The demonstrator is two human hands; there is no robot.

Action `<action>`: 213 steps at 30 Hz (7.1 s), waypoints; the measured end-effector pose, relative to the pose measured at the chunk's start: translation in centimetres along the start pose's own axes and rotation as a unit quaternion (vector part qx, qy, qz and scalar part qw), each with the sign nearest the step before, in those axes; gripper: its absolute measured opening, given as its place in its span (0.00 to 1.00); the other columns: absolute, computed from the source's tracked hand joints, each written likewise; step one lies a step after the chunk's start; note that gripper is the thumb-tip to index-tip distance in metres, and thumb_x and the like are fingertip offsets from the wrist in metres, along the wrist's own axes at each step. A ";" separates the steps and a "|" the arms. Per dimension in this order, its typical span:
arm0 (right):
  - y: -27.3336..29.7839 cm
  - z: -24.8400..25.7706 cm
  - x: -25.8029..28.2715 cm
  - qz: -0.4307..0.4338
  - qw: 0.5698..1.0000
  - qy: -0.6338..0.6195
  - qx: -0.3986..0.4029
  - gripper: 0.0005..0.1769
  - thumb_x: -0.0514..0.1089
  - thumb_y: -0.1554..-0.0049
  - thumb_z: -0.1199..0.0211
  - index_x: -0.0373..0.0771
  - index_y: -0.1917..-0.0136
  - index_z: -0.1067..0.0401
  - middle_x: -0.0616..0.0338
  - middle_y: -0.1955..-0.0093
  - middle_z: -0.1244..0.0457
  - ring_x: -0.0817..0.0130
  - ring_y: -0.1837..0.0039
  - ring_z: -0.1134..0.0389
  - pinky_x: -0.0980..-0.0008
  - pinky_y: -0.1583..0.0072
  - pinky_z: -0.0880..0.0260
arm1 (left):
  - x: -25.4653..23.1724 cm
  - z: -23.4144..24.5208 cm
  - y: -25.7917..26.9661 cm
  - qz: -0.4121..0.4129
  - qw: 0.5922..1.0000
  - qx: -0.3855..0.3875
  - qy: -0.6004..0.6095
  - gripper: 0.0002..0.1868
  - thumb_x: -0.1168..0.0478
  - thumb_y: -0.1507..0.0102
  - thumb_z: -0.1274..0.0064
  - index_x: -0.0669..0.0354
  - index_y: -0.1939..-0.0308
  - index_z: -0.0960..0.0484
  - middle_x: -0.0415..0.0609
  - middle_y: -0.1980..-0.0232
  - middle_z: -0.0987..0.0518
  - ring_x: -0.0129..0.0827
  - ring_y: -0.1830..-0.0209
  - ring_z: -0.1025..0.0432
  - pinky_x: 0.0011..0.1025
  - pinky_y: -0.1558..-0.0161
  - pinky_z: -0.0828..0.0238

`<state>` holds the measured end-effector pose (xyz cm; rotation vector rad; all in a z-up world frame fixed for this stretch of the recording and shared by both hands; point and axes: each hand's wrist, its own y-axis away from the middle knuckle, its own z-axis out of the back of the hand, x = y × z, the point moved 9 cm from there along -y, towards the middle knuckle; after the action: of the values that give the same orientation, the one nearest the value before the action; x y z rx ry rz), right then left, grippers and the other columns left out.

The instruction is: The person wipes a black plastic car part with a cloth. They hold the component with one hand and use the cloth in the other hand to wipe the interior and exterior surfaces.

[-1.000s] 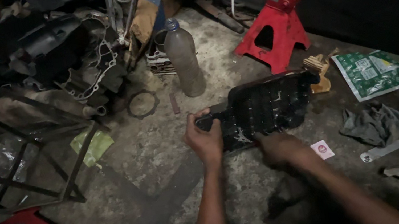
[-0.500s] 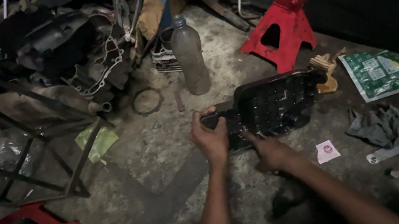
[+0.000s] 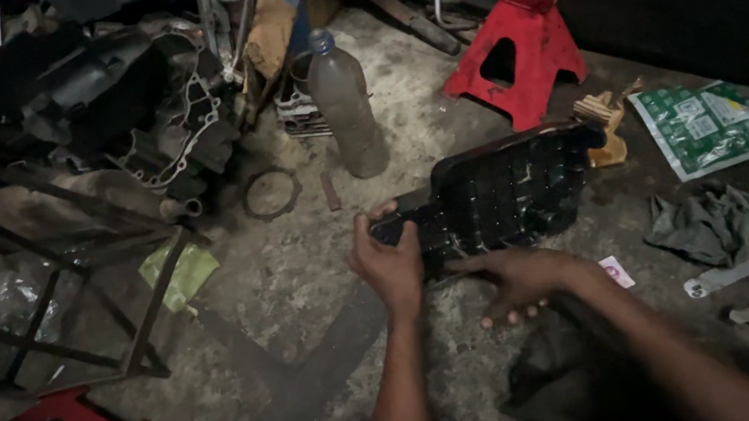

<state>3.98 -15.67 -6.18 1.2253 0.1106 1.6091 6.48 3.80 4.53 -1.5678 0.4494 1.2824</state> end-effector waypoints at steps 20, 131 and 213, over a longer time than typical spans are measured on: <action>2.0 0.5 1.0 -0.078 0.987 0.138 -0.039 0.63 0.34 0.54 0.36 0.67 0.15 0.62 0.42 0.51 0.29 0.55 0.56 0.27 0.59 0.50 0.24 | 0.5 -0.3 -0.3 -0.014 0.999 -0.013 0.037 0.15 0.75 0.49 0.39 0.66 0.60 0.23 0.53 0.55 0.14 0.35 0.51 0.19 0.32 0.46 0.25; -1.6 -5.3 6.0 -0.006 0.966 -0.258 -0.012 0.51 0.41 0.42 0.47 0.60 0.16 0.74 0.57 0.68 0.35 0.71 0.72 0.38 0.72 0.71 0.38 | 9.5 -1.3 0.8 0.178 0.980 0.059 0.063 0.29 0.47 0.23 0.61 0.67 0.53 0.11 0.47 0.65 0.21 0.29 0.64 0.35 0.33 0.60 0.37; 7.6 -3.0 -1.4 -0.040 0.994 -0.059 0.078 0.14 0.50 0.47 0.31 0.45 0.49 0.27 0.64 0.56 0.28 0.71 0.64 0.37 0.65 0.59 0.32 | 3.1 -3.1 -1.0 0.066 0.993 0.096 0.002 0.16 0.63 0.52 0.34 0.67 0.64 0.19 0.54 0.62 0.14 0.34 0.63 0.18 0.34 0.59 0.23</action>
<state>-3.44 -18.61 -3.89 1.4152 0.2102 1.4778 9.96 2.49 1.99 -1.3973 0.6679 1.2948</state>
